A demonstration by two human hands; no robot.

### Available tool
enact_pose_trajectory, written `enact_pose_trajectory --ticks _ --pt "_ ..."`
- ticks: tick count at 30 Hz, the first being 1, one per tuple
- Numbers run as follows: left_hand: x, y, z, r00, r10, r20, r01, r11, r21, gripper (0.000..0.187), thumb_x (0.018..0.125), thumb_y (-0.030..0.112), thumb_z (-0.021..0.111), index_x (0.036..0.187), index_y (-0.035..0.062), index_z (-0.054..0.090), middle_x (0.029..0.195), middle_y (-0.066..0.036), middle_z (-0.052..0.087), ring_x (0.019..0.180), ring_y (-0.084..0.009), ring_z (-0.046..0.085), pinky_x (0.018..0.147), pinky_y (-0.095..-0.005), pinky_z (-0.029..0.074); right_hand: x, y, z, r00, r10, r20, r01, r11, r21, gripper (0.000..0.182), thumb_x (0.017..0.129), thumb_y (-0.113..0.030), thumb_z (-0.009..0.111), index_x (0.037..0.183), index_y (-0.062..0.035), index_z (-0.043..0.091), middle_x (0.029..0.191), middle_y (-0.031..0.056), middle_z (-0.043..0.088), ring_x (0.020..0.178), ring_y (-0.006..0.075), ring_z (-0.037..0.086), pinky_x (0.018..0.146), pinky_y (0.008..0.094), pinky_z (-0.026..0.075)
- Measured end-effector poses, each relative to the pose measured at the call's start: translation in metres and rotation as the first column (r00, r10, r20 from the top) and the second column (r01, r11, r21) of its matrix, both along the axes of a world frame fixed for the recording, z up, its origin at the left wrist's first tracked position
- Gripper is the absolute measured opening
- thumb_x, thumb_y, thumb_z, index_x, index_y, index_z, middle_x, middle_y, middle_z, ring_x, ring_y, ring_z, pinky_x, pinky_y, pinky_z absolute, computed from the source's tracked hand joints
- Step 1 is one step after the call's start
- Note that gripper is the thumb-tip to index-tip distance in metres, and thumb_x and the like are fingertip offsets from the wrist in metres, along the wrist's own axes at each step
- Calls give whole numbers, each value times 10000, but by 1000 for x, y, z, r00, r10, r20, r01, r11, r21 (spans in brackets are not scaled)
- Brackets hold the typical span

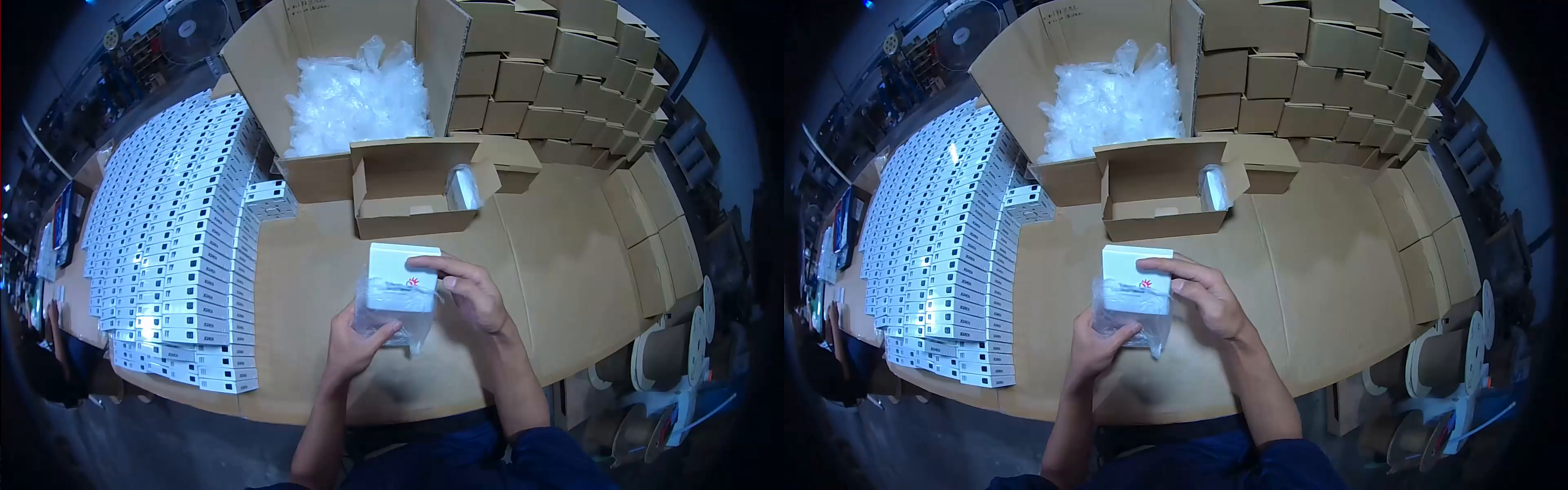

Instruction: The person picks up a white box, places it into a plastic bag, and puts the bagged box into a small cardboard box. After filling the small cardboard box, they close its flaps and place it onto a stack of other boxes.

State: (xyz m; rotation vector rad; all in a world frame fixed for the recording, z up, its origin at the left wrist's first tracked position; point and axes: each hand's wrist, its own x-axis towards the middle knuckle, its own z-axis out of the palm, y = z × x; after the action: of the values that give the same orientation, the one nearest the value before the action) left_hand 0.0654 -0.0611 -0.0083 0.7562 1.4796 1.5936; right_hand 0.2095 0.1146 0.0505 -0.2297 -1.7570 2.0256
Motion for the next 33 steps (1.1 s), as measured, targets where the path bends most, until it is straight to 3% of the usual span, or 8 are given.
enact_pose_trajectory --ticks 6,9,15,16,19,22,29,33 --pt "4 -1 -6 997 -29 68 17 986 167 455 979 77 704 1385 -41 535 1263 -124 665 1152 -180 650 1012 -357 530 -2 -1 -3 999 8 49 -10 999 50 423 967 -80 470 1314 66 662 1314 185 638 1289 268 571 1139 373 402" --pt "7 2 -21 861 -8 508 -136 960 245 422 1083 129 540 1458 -46 456 1343 -146 608 1219 -204 616 1061 -384 507 0 5 -13 991 118 66 -121 992 45 465 972 -67 491 1410 56 586 1363 171 607 1278 271 575 1145 379 404" --pt "11 6 -28 850 113 515 -291 915 280 467 1131 179 417 1530 -56 355 1411 -181 574 1270 -269 610 1102 -438 498 2 -30 -36 969 -247 -28 239 959 -155 635 896 63 699 1466 6 426 1409 134 553 1249 206 581 1015 332 519" --pt "11 6 -27 856 126 501 -300 911 284 466 1132 180 414 1529 -57 358 1409 -181 576 1271 -269 609 1100 -443 500 2 -36 -49 957 -287 -52 262 925 -277 600 863 87 754 1378 -4 459 1372 146 564 1229 184 593 946 295 546" --pt "10 8 -28 872 149 467 -316 899 302 451 1134 188 409 1510 -60 388 1390 -180 590 1265 -268 613 1091 -450 507 -4 -57 -67 910 -398 -117 362 900 -242 440 898 66 747 1287 31 544 1285 154 628 1113 165 657 938 280 547" --pt "11 9 -33 884 137 447 -304 894 329 414 1136 203 413 1448 -64 467 1338 -173 626 1233 -263 631 1077 -440 515 -10 -62 -65 859 -509 63 506 822 -261 321 936 41 725 1229 44 595 1167 132 695 1047 151 681 931 268 549" --pt "16 2 -39 914 166 369 -286 910 300 393 1139 237 421 1313 -76 582 1239 -156 676 1158 -235 657 1052 -412 520 -5 -58 -71 885 -459 -74 346 756 -555 166 984 -13 695 1134 47 658 1113 128 734 969 150 703 893 280 561" --pt "14 -5 -47 957 183 224 -241 932 271 408 1139 224 410 1355 -88 559 1290 -176 657 1217 -235 621 1078 -401 488 0 -56 -73 896 -417 -149 285 800 -528 117 998 -35 675 1098 24 656 1255 217 686 1156 216 659 1061 353 490"
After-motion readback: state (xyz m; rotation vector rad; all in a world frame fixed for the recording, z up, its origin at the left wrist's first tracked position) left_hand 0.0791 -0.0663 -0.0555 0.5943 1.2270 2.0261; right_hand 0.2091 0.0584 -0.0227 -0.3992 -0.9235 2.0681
